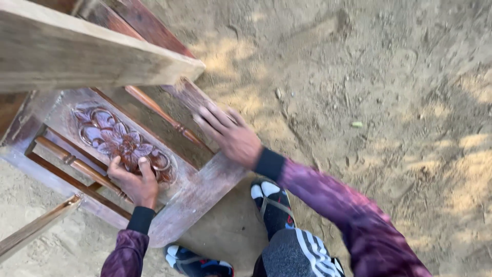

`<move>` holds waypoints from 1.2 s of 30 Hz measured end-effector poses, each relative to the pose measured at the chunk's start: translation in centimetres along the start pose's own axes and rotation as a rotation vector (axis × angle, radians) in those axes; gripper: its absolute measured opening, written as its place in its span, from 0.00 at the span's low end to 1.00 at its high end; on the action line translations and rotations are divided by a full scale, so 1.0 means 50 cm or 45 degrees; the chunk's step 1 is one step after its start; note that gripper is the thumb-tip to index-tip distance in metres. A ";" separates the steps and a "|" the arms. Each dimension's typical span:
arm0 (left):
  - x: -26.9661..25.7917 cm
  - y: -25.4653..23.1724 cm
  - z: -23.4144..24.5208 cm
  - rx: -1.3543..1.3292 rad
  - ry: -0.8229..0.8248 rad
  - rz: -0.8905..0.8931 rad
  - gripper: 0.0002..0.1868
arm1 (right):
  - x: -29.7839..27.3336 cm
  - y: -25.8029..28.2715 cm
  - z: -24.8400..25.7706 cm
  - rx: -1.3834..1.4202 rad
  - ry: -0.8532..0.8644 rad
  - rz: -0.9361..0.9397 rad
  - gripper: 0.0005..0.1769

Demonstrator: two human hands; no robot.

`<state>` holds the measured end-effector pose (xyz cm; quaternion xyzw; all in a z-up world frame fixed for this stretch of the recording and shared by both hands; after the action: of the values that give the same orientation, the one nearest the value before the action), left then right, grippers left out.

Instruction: Sanding a wooden chair with sandpaper to prepare it for refinishing.

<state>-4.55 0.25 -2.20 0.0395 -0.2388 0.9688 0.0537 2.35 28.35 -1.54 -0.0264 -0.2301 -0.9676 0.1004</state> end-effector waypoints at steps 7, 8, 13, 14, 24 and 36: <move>-0.002 -0.042 0.008 0.082 -0.087 0.038 0.28 | 0.022 -0.020 -0.017 0.075 -0.044 -0.040 0.27; 0.002 -0.046 0.006 0.072 -0.096 0.000 0.28 | 0.064 -0.030 -0.030 -0.003 -0.142 -0.020 0.27; -0.006 -0.024 0.012 0.087 -0.074 0.041 0.28 | 0.029 0.002 0.033 -0.104 -0.190 0.034 0.28; -0.003 -0.029 0.016 0.040 -0.028 0.079 0.28 | -0.012 0.006 0.041 -0.044 -0.115 0.027 0.27; 0.001 -0.031 0.013 -0.058 0.118 0.072 0.28 | 0.106 -0.013 -0.011 -0.079 -0.151 -0.049 0.26; 0.009 -0.023 0.015 -0.098 0.232 0.188 0.27 | 0.093 -0.001 0.005 -0.109 -0.086 0.018 0.26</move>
<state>-4.84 0.97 -0.96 -0.0687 -0.2721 0.9598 0.0054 -2.21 27.65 -0.87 -0.0649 -0.1914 -0.9744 0.0982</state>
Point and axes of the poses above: each hand's wrist, its own x-axis towards the middle knuckle, its own z-axis out of the back of the hand, y = z × x, the point moved 7 cm from there along x, towards the middle knuckle, and after that the axes turned 6 degrees about y, right-handed, at the moved point
